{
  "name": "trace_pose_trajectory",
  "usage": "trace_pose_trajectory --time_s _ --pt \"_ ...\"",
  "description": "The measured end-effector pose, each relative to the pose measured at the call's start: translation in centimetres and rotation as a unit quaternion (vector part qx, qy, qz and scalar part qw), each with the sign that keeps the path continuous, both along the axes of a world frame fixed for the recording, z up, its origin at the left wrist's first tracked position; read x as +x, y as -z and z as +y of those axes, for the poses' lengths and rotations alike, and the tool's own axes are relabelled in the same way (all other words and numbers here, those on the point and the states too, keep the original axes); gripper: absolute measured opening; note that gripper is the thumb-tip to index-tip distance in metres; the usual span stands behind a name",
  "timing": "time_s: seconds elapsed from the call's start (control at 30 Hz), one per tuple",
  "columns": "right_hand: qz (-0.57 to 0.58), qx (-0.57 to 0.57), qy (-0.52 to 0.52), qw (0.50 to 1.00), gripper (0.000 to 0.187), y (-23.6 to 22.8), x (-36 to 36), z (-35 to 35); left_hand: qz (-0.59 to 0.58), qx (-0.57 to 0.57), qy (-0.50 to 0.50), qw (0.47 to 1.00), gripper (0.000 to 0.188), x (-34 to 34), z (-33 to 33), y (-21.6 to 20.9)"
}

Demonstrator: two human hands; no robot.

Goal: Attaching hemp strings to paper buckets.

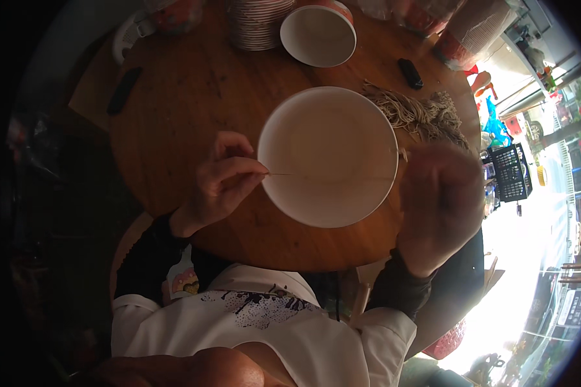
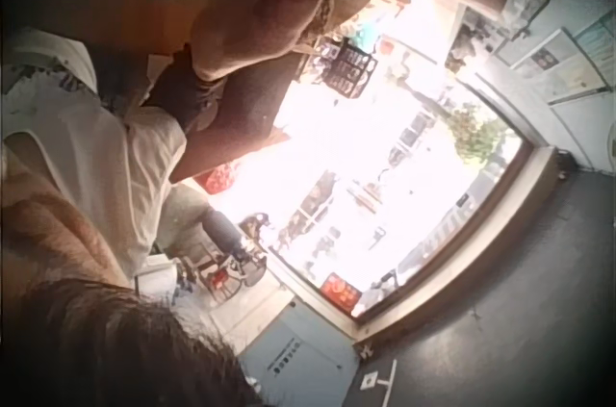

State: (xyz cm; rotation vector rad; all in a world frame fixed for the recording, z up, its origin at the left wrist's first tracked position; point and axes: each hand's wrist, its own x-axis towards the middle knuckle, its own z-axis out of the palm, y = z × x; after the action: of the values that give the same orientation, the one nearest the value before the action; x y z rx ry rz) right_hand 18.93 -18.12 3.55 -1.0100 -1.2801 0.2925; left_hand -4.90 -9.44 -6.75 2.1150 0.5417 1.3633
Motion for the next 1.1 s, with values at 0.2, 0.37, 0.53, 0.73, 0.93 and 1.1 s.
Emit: trace_pose_trajectory --time_s 0.2,0.37,0.53,0.73,0.93,1.1 --pt "-0.055 -0.192 -0.039 0.979 0.017 -0.3 3.3 7.3 -0.021 -0.090 0.043 0.995 0.005 -1.6 0.8 -4.2" --pt "-0.163 -0.326 -0.181 0.913 0.027 -1.1 0.1 7.6 0.003 -0.121 0.053 0.991 0.005 -2.7 0.7 -4.8" --pt "-0.189 -0.397 -0.416 0.796 0.025 -0.2 -3.7 8.1 0.000 -0.143 0.032 0.989 0.003 -2.8 -0.3 -4.9" --pt "-0.259 -0.307 -0.378 0.834 0.015 1.1 -4.4 7.0 0.032 -0.088 0.070 0.993 0.006 -4.0 0.2 -3.8" --pt "-0.272 -0.241 -0.343 0.866 0.010 0.6 -4.5 5.4 0.108 0.071 0.056 0.990 0.013 -4.4 1.2 -2.7" --pt "-0.324 -0.205 -0.315 0.868 0.009 -0.8 -1.8 4.2 0.162 0.176 0.023 0.971 0.019 -4.0 1.4 -2.4"
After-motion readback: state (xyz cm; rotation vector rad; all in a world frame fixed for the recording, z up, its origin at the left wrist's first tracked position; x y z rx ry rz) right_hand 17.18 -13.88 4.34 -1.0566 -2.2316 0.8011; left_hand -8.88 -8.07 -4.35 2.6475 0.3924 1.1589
